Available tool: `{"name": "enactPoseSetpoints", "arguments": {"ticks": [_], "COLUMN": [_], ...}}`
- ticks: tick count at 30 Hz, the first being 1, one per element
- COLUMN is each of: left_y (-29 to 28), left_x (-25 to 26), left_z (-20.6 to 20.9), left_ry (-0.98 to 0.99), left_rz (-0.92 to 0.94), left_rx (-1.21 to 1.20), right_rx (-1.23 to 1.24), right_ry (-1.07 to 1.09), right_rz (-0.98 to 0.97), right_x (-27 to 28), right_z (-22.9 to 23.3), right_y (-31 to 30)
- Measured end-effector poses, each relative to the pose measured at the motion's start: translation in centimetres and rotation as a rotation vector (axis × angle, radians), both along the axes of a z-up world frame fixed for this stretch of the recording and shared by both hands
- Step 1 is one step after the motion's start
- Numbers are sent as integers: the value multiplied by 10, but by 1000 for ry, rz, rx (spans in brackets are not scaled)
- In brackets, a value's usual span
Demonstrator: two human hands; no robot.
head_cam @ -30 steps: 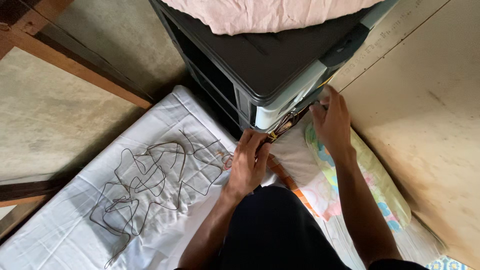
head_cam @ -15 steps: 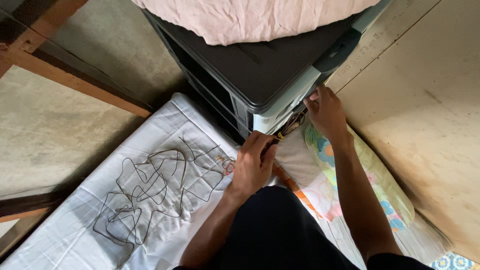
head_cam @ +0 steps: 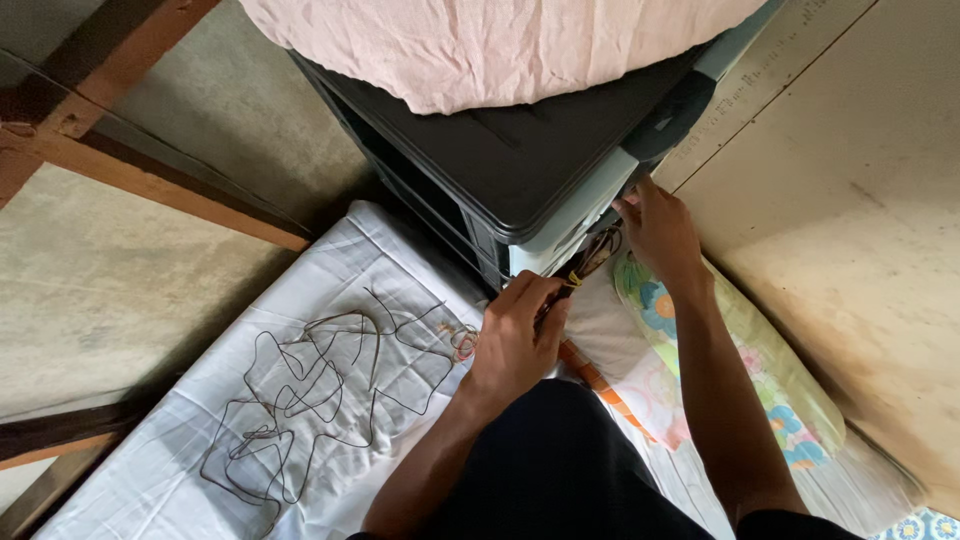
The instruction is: The person gathers a long, tangled brown cable on a white cloth, coils it into a bundle, and secures it with a rubber band. The person then opens a drawer in a nearby storage unit, places the bundled cable inside, and closes the drawer.
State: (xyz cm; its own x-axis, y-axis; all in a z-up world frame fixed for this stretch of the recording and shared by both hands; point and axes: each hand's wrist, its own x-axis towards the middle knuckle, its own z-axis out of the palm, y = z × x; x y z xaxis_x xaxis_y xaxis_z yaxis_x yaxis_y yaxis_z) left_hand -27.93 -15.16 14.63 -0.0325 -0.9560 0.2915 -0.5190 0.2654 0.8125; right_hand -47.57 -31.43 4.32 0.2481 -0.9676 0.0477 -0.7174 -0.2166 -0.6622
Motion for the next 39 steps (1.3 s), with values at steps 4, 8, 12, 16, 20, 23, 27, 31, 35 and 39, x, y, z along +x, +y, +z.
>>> {"name": "enactPoseSetpoints", "arguments": {"ticks": [4, 8, 12, 16, 20, 23, 27, 31, 35, 39], "left_y": [1, 2, 3, 5, 8, 10, 10, 13, 10, 8], "left_x": [-1, -1, 0, 2, 5, 7, 9, 14, 15, 13], "left_z": [10, 18, 21, 24, 28, 29, 26, 28, 28, 24], "left_ry": [-1, 12, 10, 14, 30, 44, 20, 72, 79, 72], "left_rz": [-11, -12, -34, -49, -65, -81, -106, -94, -90, -95], "left_rx": [-13, -12, -41, -7, -35, -72, 42, -7, 11, 5], "right_rx": [31, 15, 17, 24, 38, 114, 215, 155, 223, 185], "right_ry": [-50, -56, -15, -51, -12, -5, 75, 88, 50, -45], "right_rz": [-24, -12, -37, -31, -37, -72, -100, -90, -167, -187], "right_x": [2, -1, -6, -10, -15, -20, -30, -39, -32, -31], "right_z": [13, 20, 17, 17, 23, 25, 16, 21, 36, 44], "right_y": [6, 11, 14, 18, 24, 28, 33, 42, 51, 60]}}
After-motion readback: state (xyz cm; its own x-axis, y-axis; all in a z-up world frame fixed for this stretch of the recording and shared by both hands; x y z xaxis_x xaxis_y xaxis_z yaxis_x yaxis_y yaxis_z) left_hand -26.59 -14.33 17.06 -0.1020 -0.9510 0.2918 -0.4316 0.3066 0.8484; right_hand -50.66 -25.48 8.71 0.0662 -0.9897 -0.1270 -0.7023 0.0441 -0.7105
